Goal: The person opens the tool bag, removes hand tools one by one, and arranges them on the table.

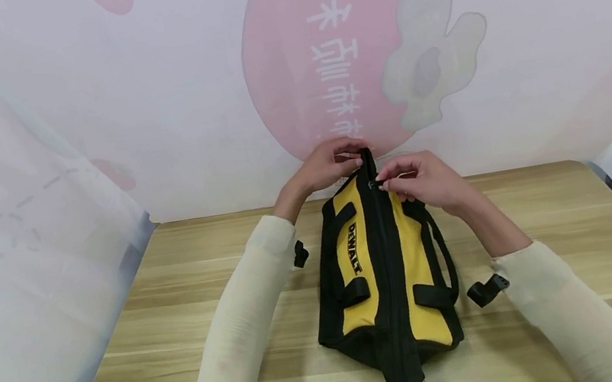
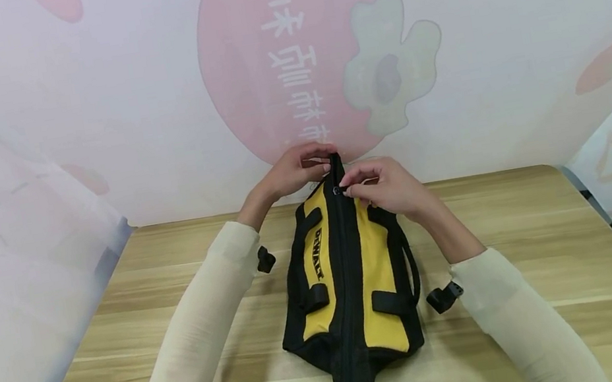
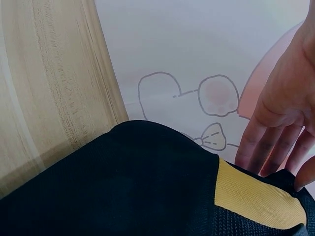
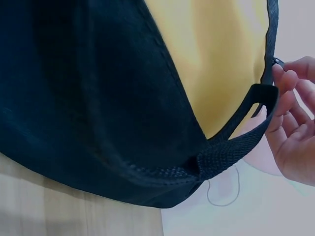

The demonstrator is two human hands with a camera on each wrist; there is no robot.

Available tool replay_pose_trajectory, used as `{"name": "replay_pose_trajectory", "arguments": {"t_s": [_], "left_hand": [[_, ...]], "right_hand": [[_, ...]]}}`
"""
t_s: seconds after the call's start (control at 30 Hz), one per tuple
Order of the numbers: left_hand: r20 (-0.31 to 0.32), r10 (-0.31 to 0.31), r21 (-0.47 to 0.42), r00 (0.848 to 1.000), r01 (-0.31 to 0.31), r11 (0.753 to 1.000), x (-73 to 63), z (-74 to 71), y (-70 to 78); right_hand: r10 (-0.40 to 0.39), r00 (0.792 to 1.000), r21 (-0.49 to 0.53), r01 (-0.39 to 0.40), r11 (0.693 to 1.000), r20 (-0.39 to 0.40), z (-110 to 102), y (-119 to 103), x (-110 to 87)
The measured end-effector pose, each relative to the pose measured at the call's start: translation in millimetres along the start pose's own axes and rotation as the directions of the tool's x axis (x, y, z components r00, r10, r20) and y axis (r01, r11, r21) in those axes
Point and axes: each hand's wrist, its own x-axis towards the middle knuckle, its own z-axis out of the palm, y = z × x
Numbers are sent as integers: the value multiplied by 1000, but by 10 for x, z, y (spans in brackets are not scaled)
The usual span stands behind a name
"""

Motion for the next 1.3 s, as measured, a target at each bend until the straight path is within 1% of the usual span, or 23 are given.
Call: {"name": "replay_pose_trajectory", "arguments": {"t_s": [0.23,0.43,0.53,0.63,0.77,0.87,1.03,1.3], "left_hand": [[-4,-7,-8,1000,7,1000,-8,-10,-4],[-7,35,-12,999,-35,999,-27,-4,-15],[-3,45,-23,999,-45,999,-33,0,-19],[-6,38,-23,999,-38,999,-29,0,-22],[-4,13,-19,1000,-13,1000,-18,-13,-20],[-1,-2,-18,1000,2,1000,-10,-19,-19],[-2,-12,-12,1000,11,1000,-2,-20,-28],[-1,-14,-7,1000,14,1000,-10,-33,-38]], "right_hand": [[4,1000,4,-4,1000,12,58,-18,-128],[-10,1000,24,10,1000,-5,98,-14,-176],[-13,1000,19,14,1000,-17,111,-15,-191],[-12,1000,18,12,1000,-16,122,-12,-204],[-13,1000,12,13,1000,-3,145,-30,-247],[-16,1000,9,16,1000,5,164,-52,-305],[-25,999,34,25,999,22,201,-53,-425],[-91,994,-3,91,996,65,263,-54,-617]]}}
